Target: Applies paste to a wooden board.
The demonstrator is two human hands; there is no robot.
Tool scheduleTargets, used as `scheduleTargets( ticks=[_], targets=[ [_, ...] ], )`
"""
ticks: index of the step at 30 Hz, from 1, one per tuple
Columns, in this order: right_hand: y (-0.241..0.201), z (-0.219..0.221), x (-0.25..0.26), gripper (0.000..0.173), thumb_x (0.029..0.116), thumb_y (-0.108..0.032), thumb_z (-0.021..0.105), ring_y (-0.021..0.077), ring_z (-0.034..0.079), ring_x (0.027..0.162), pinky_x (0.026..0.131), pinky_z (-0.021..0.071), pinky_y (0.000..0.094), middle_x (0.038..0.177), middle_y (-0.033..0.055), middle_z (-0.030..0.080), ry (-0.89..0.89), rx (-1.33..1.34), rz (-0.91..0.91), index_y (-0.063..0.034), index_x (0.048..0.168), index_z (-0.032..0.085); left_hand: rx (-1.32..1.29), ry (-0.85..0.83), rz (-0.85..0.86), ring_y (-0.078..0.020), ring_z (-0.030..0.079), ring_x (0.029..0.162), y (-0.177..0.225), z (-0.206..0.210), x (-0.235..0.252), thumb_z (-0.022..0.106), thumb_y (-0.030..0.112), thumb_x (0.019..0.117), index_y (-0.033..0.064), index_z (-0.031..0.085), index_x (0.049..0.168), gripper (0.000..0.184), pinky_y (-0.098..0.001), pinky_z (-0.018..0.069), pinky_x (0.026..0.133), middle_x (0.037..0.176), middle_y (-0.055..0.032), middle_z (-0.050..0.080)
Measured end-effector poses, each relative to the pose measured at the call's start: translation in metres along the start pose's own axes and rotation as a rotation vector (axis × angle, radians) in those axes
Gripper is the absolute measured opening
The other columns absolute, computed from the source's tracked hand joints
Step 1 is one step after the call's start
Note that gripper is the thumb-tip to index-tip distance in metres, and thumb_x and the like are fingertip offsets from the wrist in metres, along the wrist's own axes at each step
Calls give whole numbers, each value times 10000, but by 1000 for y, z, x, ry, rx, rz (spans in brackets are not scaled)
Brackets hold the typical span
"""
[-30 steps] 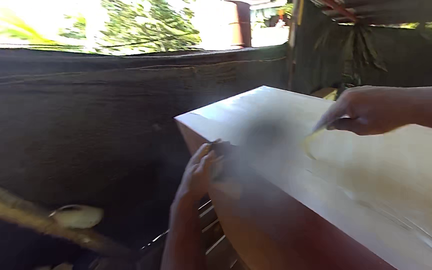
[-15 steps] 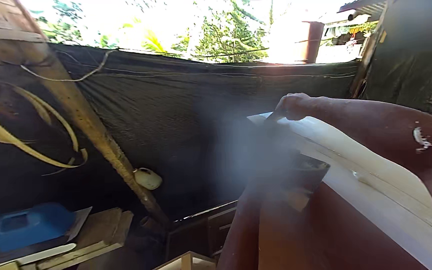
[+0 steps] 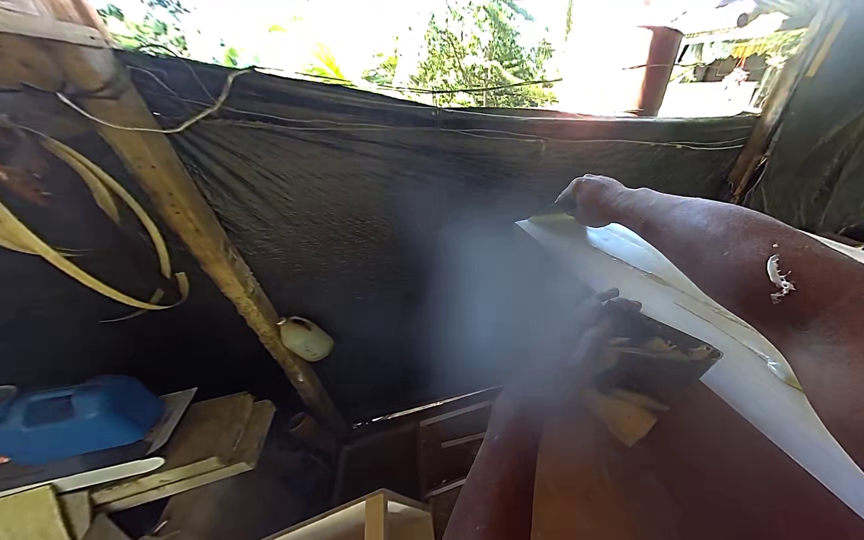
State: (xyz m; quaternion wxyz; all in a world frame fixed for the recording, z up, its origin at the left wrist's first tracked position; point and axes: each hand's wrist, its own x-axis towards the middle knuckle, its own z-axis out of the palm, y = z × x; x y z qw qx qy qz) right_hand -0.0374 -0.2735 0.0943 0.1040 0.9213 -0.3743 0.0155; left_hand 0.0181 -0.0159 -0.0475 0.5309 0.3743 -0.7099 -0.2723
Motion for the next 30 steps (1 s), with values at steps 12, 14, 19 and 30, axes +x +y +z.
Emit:
scheduleTargets(
  ticks=[12, 14, 19, 30],
  targets=[
    [-7, 1, 1, 280, 943, -113, 638, 366, 666, 1129, 929, 506, 632, 1144, 137, 725, -27, -47, -34, -187, 1195, 734, 9, 1, -8, -83, 540, 1310, 2, 5, -2, 314, 251, 1071, 176, 577, 1437, 457, -357, 447, 1098, 1444, 54, 591],
    [-11, -4, 0, 260, 931, -117, 668, 385, 660, 1133, 928, 503, 636, 1143, 161, 718, -49, -85, -30, -146, 1183, 729, 3, 6, -11, -84, 541, 1312, 3, 6, -2, 313, 252, 1072, 169, 556, 1456, 462, -357, 447, 1102, 1432, 51, 603],
    [-20, -36, -13, 222, 907, -63, 681, 405, 662, 1002, 828, 504, 626, 1036, 227, 679, -145, -74, -2, 17, 1114, 663, -47, 25, -55, -95, 559, 1290, 2, 8, -3, 350, 267, 1064, 198, 574, 1442, 445, -384, 480, 1068, 1424, 56, 604],
    [12, -69, -157, 83, 910, -76, 732, 188, 625, 711, 676, 517, 426, 774, 76, 642, -327, 32, -57, -20, 922, 672, -93, 92, -96, -133, 658, 1136, 9, 12, -6, 335, 244, 1052, 111, 639, 1280, 403, -382, 569, 934, 1325, -18, 658]
  ],
)
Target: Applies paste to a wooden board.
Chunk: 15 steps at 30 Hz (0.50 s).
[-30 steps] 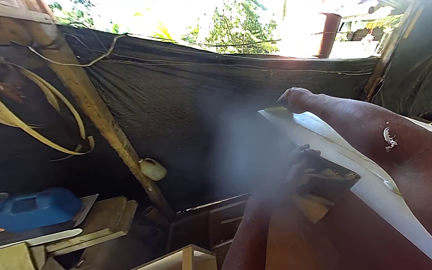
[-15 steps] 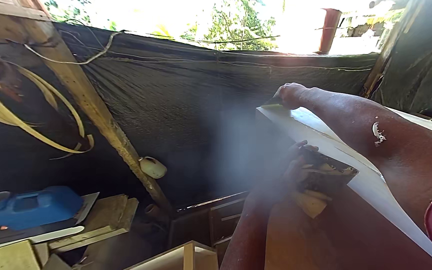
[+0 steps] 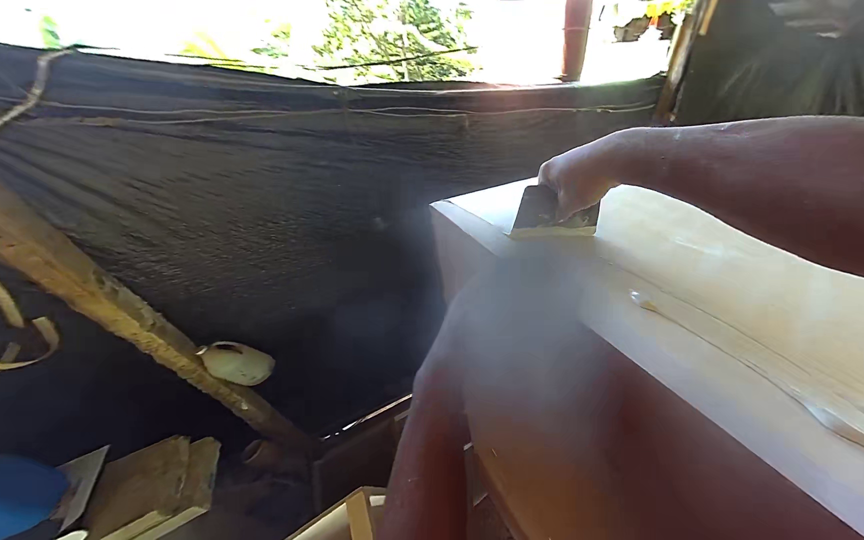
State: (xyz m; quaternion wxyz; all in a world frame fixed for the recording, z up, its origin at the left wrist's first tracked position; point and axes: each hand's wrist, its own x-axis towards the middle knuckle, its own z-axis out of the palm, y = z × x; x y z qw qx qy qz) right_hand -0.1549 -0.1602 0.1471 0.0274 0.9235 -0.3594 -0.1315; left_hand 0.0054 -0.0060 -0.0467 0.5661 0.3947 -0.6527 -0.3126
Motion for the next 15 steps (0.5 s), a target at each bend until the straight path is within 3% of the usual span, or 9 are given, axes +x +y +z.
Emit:
scheduleTargets(
  ticks=[1, 3, 7, 11, 15],
  targets=[
    [4, 7, -20, 78, 909, -77, 736, 187, 636, 711, 675, 529, 427, 774, 75, 652, 1, 30, -9, -26, 921, 679, -8, -1, 1, -124, 672, 1106, -5, -1, -1, 339, 278, 1063, 145, 640, 1292, 401, -379, 578, 909, 1295, 2, 675],
    [9, 18, -60, 44, 909, -62, 724, 188, 628, 684, 646, 520, 430, 749, 70, 649, 13, 70, -39, -37, 897, 690, -66, -59, 78, -138, 642, 1166, -13, -6, 2, 318, 266, 1070, 148, 600, 1357, 420, -382, 560, 955, 1359, -13, 640],
    [3, 33, -138, 96, 925, -33, 681, 151, 588, 602, 571, 490, 382, 678, 31, 615, -33, 105, 5, -67, 837, 695, -17, -33, 68, -87, 661, 1077, -9, -5, 2, 302, 295, 1066, 169, 608, 1334, 426, -332, 573, 886, 1279, 14, 666],
    [-1, 47, -204, 130, 931, -57, 675, 126, 567, 600, 555, 469, 362, 673, -6, 600, -52, 72, 39, -116, 815, 682, -4, -56, 103, -94, 636, 1171, -9, -5, 4, 272, 293, 1075, 159, 596, 1323, 430, -344, 550, 973, 1320, 26, 654],
    [-6, 64, -265, 142, 915, -67, 685, 97, 549, 572, 526, 455, 336, 649, -45, 593, -57, 84, 44, -159, 809, 711, -33, -52, 130, -167, 607, 1260, -13, -4, 7, 286, 261, 1062, 114, 582, 1348, 437, -413, 513, 1052, 1369, -28, 636]
  ],
)
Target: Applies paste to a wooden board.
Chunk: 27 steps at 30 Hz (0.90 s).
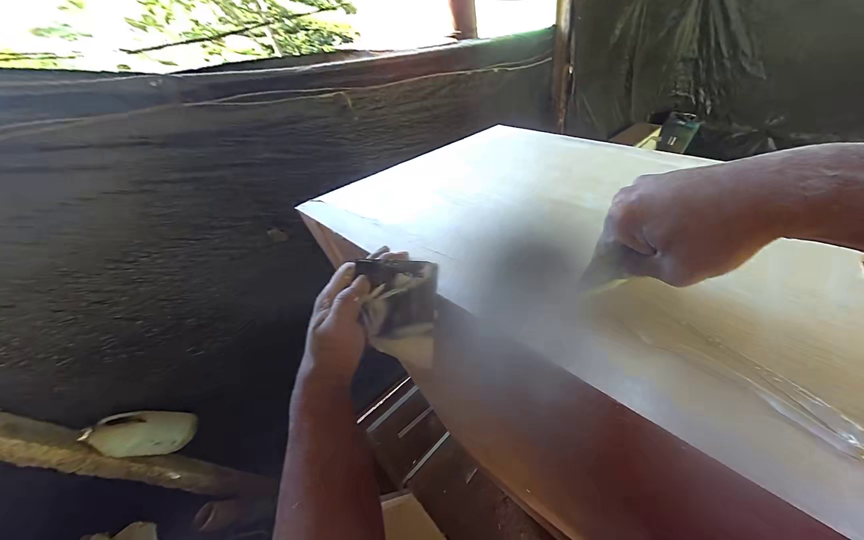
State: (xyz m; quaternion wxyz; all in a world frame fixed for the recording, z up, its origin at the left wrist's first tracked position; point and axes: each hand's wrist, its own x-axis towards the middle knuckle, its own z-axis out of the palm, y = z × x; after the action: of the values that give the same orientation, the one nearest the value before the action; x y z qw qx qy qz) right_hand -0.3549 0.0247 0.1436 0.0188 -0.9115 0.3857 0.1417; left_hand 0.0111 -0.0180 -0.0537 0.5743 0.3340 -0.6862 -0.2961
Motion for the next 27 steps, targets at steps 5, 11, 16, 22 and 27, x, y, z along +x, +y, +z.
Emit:
scheduleTargets(
  ticks=[5, 11, 16, 22, 27],
  targets=[
    [-2, 27, -69, 252, 858, -97, 698, 41, 550, 568, 504, 440, 305, 640, -114, 597, 50, -39, -38, -269, 1019, 789, 28, 28, -49, -136, 632, 1201, -8, -5, 0, 318, 277, 1045, 163, 589, 1317, 400, -396, 540, 993, 1329, 11, 645],
    [-3, 68, -137, 226, 727, -95, 733, 69, 572, 556, 499, 464, 320, 603, -110, 575, 234, -76, -143, -248, 886, 781, -19, -25, -16, -154, 573, 1300, -29, -22, 4, 363, 343, 1065, 158, 565, 1365, 406, -393, 502, 1067, 1418, 14, 597],
    [-8, 99, -189, 314, 685, -148, 685, 95, 574, 571, 469, 427, 330, 651, -102, 606, 332, -71, -150, -265, 954, 795, -93, 54, -79, -109, 595, 1255, 7, 2, 1, 345, 232, 1038, 180, 560, 1247, 304, -334, 503, 1051, 1304, 64, 637],
    [-24, 109, -227, 357, 806, -131, 633, 143, 673, 795, 582, 526, 352, 936, -78, 744, 260, -44, -35, -276, 1092, 790, -69, 69, -115, -126, 554, 1317, -9, -10, -2, 300, 194, 1052, 150, 509, 1338, 357, -336, 461, 1101, 1410, 36, 580],
    [-24, 121, -246, 318, 885, -215, 590, 175, 676, 881, 652, 542, 371, 1089, -38, 744, 280, -11, -52, -223, 1154, 759, -123, 89, -104, -106, 570, 1295, 19, 11, -5, 344, 181, 1030, 191, 547, 1240, 292, -320, 473, 1085, 1334, 69, 623]
  ],
)
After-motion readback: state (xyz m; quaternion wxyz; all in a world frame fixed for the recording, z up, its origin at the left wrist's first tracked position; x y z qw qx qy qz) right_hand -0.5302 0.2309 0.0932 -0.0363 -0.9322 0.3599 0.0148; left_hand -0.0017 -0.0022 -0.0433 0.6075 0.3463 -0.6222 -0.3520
